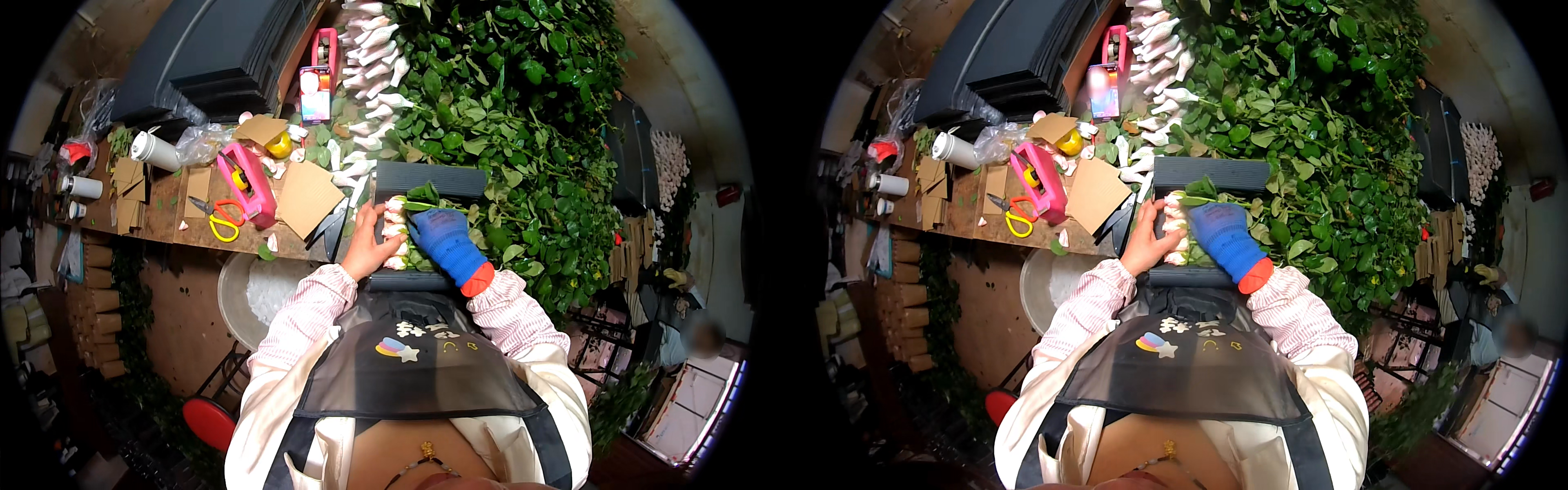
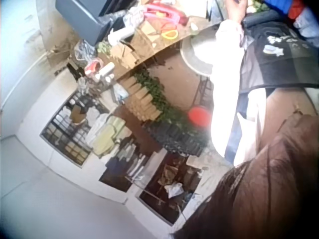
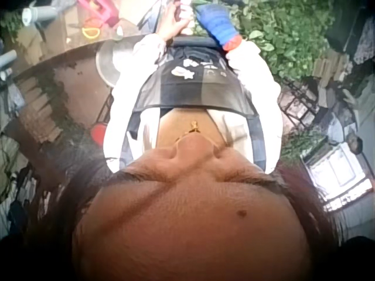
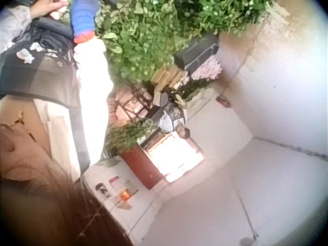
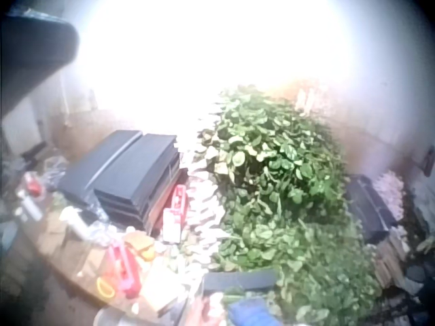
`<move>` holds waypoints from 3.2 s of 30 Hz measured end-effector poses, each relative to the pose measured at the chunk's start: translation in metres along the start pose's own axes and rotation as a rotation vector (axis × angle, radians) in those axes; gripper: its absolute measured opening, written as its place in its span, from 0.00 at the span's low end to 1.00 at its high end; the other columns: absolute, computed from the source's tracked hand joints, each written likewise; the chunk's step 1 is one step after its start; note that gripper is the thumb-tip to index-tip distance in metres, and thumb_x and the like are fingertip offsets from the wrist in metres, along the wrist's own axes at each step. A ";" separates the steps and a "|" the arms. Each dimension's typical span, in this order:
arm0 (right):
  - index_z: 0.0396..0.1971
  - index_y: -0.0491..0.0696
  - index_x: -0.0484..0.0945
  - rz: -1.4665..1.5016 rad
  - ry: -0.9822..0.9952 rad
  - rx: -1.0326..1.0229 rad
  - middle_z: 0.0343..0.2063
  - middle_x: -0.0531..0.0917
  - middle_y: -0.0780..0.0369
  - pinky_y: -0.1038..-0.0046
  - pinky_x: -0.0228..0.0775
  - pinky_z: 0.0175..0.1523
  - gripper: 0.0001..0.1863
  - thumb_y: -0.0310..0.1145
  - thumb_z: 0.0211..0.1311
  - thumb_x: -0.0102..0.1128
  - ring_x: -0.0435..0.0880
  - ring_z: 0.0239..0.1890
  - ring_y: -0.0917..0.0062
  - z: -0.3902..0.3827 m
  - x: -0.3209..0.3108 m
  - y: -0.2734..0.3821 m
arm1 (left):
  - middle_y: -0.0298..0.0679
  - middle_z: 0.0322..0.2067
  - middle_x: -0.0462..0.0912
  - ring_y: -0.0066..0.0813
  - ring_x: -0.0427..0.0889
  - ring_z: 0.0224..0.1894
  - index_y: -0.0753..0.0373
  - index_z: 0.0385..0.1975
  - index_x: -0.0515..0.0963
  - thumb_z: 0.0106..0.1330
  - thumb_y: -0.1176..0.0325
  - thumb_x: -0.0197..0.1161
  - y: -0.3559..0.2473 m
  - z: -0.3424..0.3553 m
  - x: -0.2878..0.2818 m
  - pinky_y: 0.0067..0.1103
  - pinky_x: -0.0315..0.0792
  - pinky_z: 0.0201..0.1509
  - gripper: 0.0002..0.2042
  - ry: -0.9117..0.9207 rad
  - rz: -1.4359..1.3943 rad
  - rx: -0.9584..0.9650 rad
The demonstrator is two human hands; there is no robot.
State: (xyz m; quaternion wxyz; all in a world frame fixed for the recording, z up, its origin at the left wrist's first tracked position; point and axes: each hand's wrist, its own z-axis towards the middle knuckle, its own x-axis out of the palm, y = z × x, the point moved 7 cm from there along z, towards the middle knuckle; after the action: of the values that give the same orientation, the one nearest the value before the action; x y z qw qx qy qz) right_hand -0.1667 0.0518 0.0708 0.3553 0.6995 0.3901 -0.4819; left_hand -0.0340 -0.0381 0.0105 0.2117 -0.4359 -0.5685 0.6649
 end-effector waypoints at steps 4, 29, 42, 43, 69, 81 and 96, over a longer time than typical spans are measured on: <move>0.41 0.56 0.84 -0.037 -0.016 -0.016 0.32 0.89 0.58 0.54 0.79 0.39 0.13 0.47 0.67 0.60 0.89 0.35 0.58 -0.001 0.007 -0.003 | 0.53 0.68 0.65 0.50 0.64 0.72 0.61 0.59 0.79 0.61 0.58 0.78 -0.007 0.016 0.000 0.35 0.60 0.76 0.27 -0.023 0.032 -0.096; 0.58 0.48 0.80 0.300 -0.391 -0.267 0.53 0.86 0.54 0.58 0.78 0.56 0.23 0.30 0.61 0.67 0.86 0.51 0.55 -0.025 -0.063 0.017 | 0.60 0.70 0.67 0.59 0.67 0.72 0.64 0.48 0.85 0.63 0.56 0.77 0.001 0.011 -0.004 0.41 0.62 0.75 0.21 -0.134 -0.057 -0.052; 0.59 0.46 0.82 0.469 -0.515 -0.203 0.54 0.87 0.52 0.60 0.77 0.61 0.21 0.29 0.66 0.67 0.86 0.55 0.55 -0.068 -0.098 0.015 | 0.56 0.50 0.82 0.56 0.80 0.54 0.72 0.58 0.76 0.61 0.64 0.71 0.046 0.009 -0.143 0.41 0.75 0.61 0.27 -0.151 0.856 -0.008; 0.59 0.46 0.82 0.490 -0.522 -0.189 0.54 0.87 0.52 0.61 0.77 0.61 0.21 0.29 0.66 0.67 0.86 0.55 0.55 -0.070 -0.102 0.015 | 0.56 0.41 0.84 0.56 0.82 0.49 0.72 0.50 0.80 0.67 0.64 0.64 0.046 0.017 -0.150 0.42 0.76 0.56 0.18 -0.158 0.779 -0.100; 0.39 0.42 0.81 0.899 -0.001 0.320 0.25 0.86 0.63 0.73 0.78 0.31 0.17 0.44 0.71 0.68 0.84 0.24 0.81 -0.036 0.020 -0.048 | 0.55 0.45 0.78 0.56 0.79 0.49 0.74 0.72 0.58 0.48 0.53 0.85 -0.113 0.018 -0.002 0.40 0.76 0.53 0.56 0.494 0.555 0.426; 0.46 0.45 0.88 0.354 0.337 0.285 0.38 0.91 0.51 0.58 0.82 0.52 0.34 0.64 0.65 0.61 0.90 0.42 0.54 -0.173 0.120 -0.094 | 0.58 0.43 0.80 0.62 0.81 0.48 0.73 0.61 0.62 0.40 0.52 0.88 -0.099 0.038 0.016 0.42 0.77 0.53 0.53 0.657 0.585 0.325; 0.41 0.51 0.85 0.391 -0.428 -0.329 0.32 0.87 0.60 0.59 0.76 0.43 0.13 0.39 0.59 0.74 0.86 0.37 0.60 -0.050 -0.069 -0.014 | 0.58 0.34 0.82 0.61 0.85 0.41 0.67 0.53 0.69 0.71 0.65 0.63 -0.095 0.060 0.007 0.47 0.77 0.46 0.18 0.640 0.525 0.275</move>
State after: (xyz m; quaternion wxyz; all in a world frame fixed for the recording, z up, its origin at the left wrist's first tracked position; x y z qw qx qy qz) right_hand -0.1754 0.0878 0.1485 0.6231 0.5775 0.2375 -0.4710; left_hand -0.1075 -0.0418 0.0955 0.2571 -0.7173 -0.2504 0.5973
